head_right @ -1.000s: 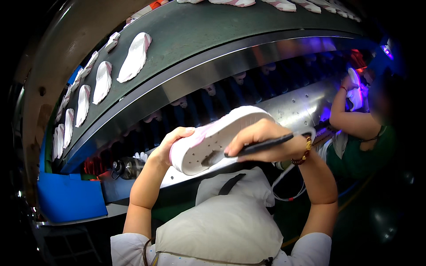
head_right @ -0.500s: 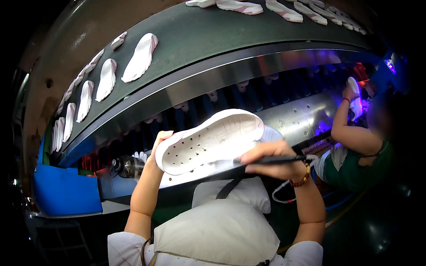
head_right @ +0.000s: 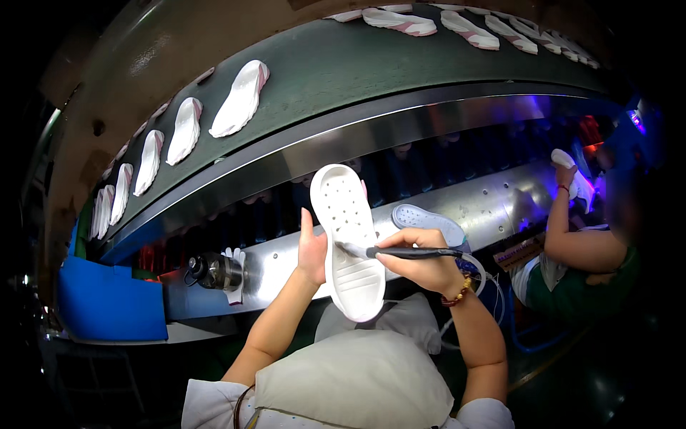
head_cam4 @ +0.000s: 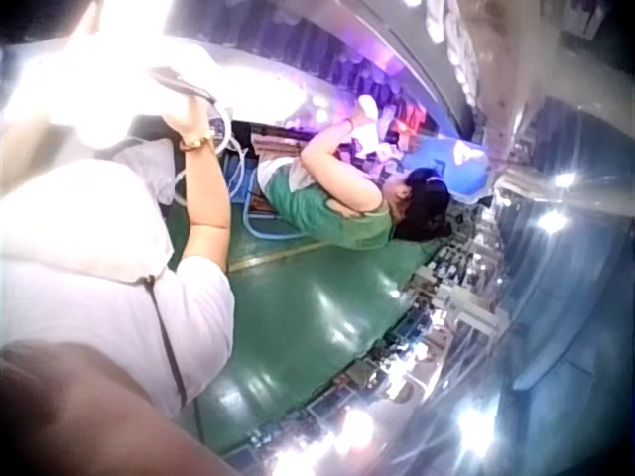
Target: The person repeatedly scrubs the sole of a white slipper with a brush, then places it on a conveyor belt. This cycle is repeated for multiple slippers in a factory setting.
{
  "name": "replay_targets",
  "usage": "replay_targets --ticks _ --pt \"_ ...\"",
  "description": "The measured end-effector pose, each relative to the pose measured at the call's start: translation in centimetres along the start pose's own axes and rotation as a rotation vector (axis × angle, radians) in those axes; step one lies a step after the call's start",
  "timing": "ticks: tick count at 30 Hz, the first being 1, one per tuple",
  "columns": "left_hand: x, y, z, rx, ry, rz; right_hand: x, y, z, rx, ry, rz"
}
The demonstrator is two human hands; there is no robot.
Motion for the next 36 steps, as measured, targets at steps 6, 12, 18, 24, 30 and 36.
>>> replay_targets --ticks 6,12,18,24,30,36 --pt "0.1 0.2 1.8 -0.28 0.149 0.12 2.1 3.9 -5.2 0.411 -0.533 -0.002" --pt "0.8 3.1 2.2 -0.205 0.146 -0.108 1.7 1.8 -4.9 0.011 -0.19 -0.148" --pt "1.2 5.0 3.8 -0.256 0.262 -0.193 2.4 4.3 -6.4 0.043 -0.421 -0.243" --pt "1.6 5.4 5.5 -0.43 0.386 -0.108 1.7 2.0 -3.8 0.03 -0.289 -0.147" --pt "1.0 8.8 6.3 -0.544 0.42 -0.189 1.1 1.1 -1.1 -0.582 -0.142 -0.136" --pt "3.5 8.6 1.1 -0.247 0.346 -0.368 1.2 3.0 -1.1 -0.911 -0.079 -0.033"
Point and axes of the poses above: each hand's wrist, its own x-axis away from the middle knuckle, its own y-axis out of the palm, z = x × y, the point moved 8 cm from there along -x, towards the middle knuckle, and after that the axes turned 3 degrees about -x, right-handed, at the moved point
